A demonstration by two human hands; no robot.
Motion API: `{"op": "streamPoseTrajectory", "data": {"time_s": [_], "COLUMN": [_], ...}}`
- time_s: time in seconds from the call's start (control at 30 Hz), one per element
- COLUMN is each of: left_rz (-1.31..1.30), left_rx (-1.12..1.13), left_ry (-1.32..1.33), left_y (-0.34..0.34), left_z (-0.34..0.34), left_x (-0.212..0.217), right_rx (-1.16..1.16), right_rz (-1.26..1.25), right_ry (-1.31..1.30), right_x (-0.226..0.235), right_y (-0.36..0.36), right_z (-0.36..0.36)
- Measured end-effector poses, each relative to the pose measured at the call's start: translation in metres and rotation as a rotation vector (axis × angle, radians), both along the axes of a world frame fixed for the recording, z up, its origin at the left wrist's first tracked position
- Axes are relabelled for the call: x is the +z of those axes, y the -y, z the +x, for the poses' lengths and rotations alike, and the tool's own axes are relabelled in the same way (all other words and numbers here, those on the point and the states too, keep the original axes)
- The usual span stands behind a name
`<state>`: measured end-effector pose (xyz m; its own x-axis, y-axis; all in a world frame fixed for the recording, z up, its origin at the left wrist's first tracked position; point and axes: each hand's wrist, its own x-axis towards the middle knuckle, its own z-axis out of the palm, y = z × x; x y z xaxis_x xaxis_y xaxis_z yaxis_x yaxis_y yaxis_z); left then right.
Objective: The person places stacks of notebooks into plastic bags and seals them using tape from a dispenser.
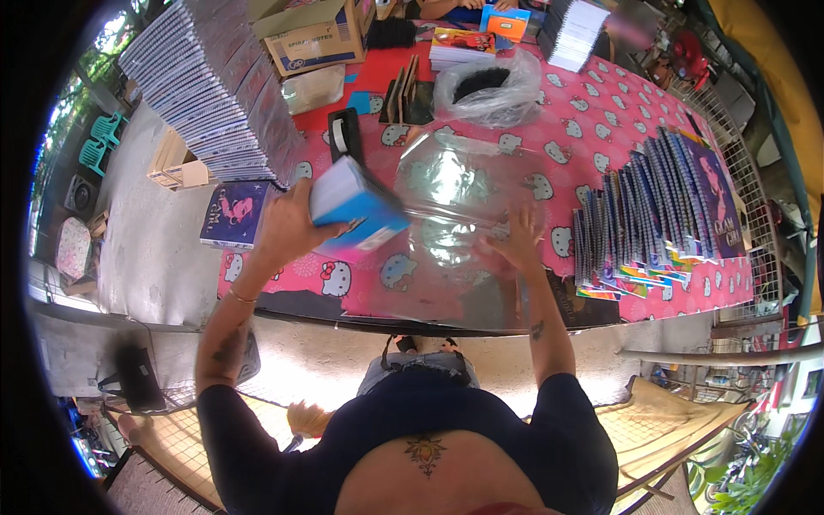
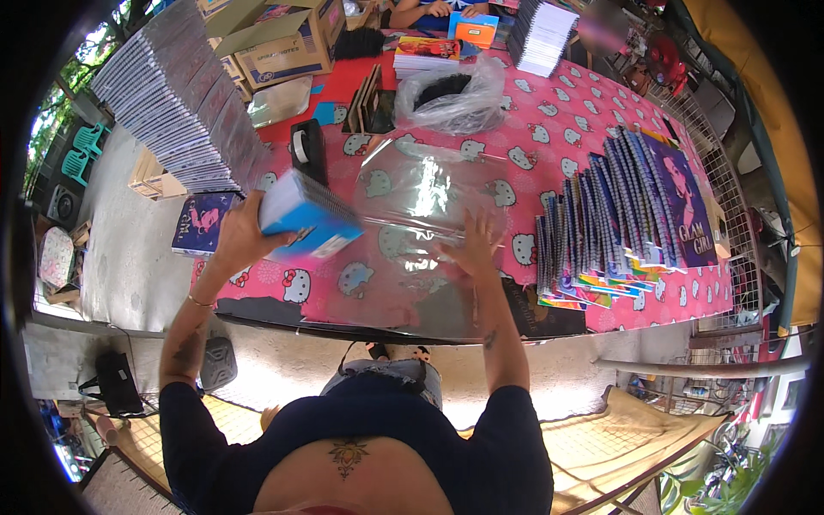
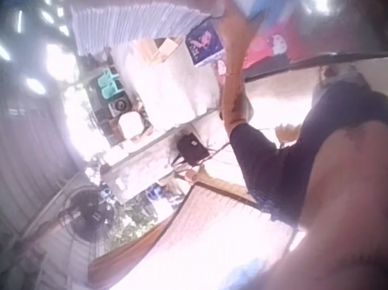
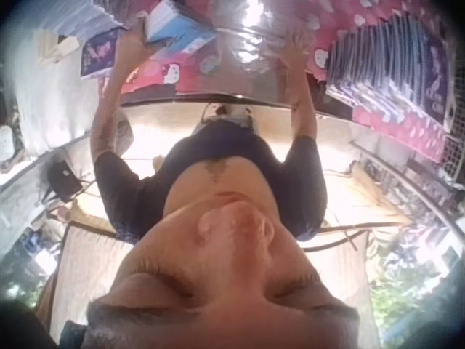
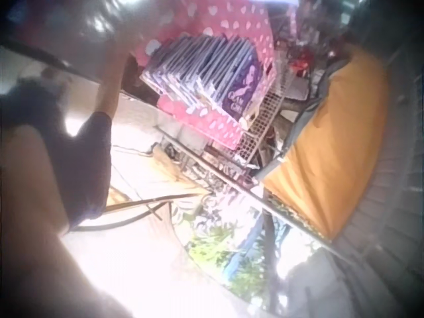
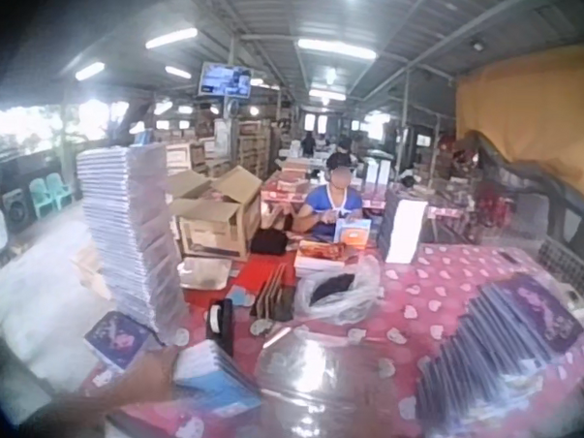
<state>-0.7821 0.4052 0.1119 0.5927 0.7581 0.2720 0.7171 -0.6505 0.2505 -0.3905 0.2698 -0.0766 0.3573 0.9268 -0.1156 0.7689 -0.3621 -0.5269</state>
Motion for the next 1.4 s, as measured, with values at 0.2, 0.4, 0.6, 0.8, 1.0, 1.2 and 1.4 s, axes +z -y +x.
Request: {"op": "streamPoseTrajectory", "data": {"time_s": [0.2, 0.4, 0.6, 0.8, 1.0, 1.2, 1.4], "left_rz": [-1.133, -1.013, -0.617, -0.795, -0.418, -0.466, -0.116], "left_rx": [0.228, 0.237, 0.291, 0.261, -0.517, -0.307, -0.353], "left_ry": [0.914, 0.587, 0.262, 0.863, 0.004, 0.133, 0.186], "left_y": [0.010, -0.001, -0.029, -0.030, 0.075, 0.076, 0.086], "left_z": [0.115, 0.178, 0.199, 0.145, 0.041, 0.055, 0.075], "left_x": [-0.094, -0.155, -0.217, -0.260, -0.202, -0.196, -0.182], "right_rx": [-0.065, -0.302, -0.230, -0.411, 0.619, 0.385, 0.570], "right_rz": [0.210, 0.196, 0.127, 0.257, 0.312, 0.132, 0.120], "right_ry": [-1.248, -1.208, -1.086, -1.044, -0.235, -0.230, -0.167], "right_x": [0.035, 0.016, -0.024, 0.008, -0.019, 0.002, 0.016], "right_y": [0.005, 0.017, 0.003, 0.030, 0.133, 0.114, 0.114], "right_z": [-0.008, 0.040, 0.056, 0.032, 0.001, -0.010, 0.005]}}
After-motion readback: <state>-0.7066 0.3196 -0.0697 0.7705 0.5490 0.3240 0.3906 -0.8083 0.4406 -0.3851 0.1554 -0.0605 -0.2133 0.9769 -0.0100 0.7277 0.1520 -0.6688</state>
